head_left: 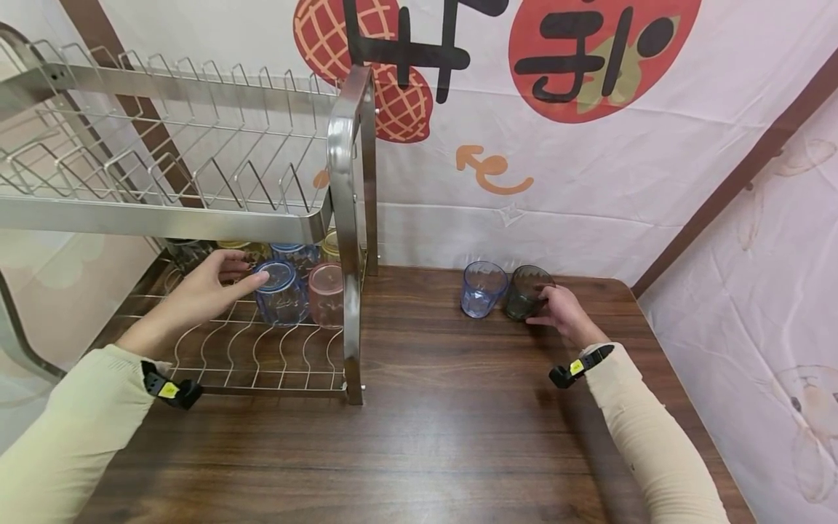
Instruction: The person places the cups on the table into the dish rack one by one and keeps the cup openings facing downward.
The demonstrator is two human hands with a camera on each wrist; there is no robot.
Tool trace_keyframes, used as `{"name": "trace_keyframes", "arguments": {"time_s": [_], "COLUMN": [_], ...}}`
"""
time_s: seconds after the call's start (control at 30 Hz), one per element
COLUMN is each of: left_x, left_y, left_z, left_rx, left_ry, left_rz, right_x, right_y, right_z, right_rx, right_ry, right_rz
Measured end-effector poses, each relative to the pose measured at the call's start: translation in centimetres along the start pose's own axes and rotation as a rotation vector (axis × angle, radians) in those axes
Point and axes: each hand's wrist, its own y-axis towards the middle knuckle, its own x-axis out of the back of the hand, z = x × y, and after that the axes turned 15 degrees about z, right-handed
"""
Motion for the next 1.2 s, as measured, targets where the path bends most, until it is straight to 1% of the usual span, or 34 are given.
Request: {"name": "trace_keyframes", "arguments": {"time_s": [0.17,0.3,0.57,0.73,0.87,1.07,1.2], "left_x": [0.2,0.2,0.3,0.4,0.4,0.2,0.1], "left_y": [-0.9,-1.7,-2.9,-3.5,-4.1,-5.1,-5.8], "left_z": [-1.2,-2.1,-3.7,-4.6,-5.1,-5.8,-6.2], "left_rx": [-0.039,-0.068,-0.077,-0.094,-0.102,-0.133,-0.15], "left_ry": [-0.02,-0.026,0.013,0.034,0.066,0.124,0.146], "left_rz": [-0.039,-0.045,-0.018,-0.011,-0.002,0.026,0.017], "right_x": [0.0,-0.2,-0.2,-0.2,-0.3,-0.5,-0.7], "right_y": [-0.4,-0.7,-1.4,-1.9,-2.3,-3.0,-3.5], "right_z": [0.4,0.8,1.5,2.0,2.4,2.8,3.1], "right_rx": [0.027,0.053,0.09,0.085,0.082,0.099,0.118], "right_ry": [0.028,0.029,0.016,-0.014,-0.051,-0.058,-0.053], "right_rz": [-0.006,-0.012,-0.007,-0.006,-0.004,0.015,0.03]}}
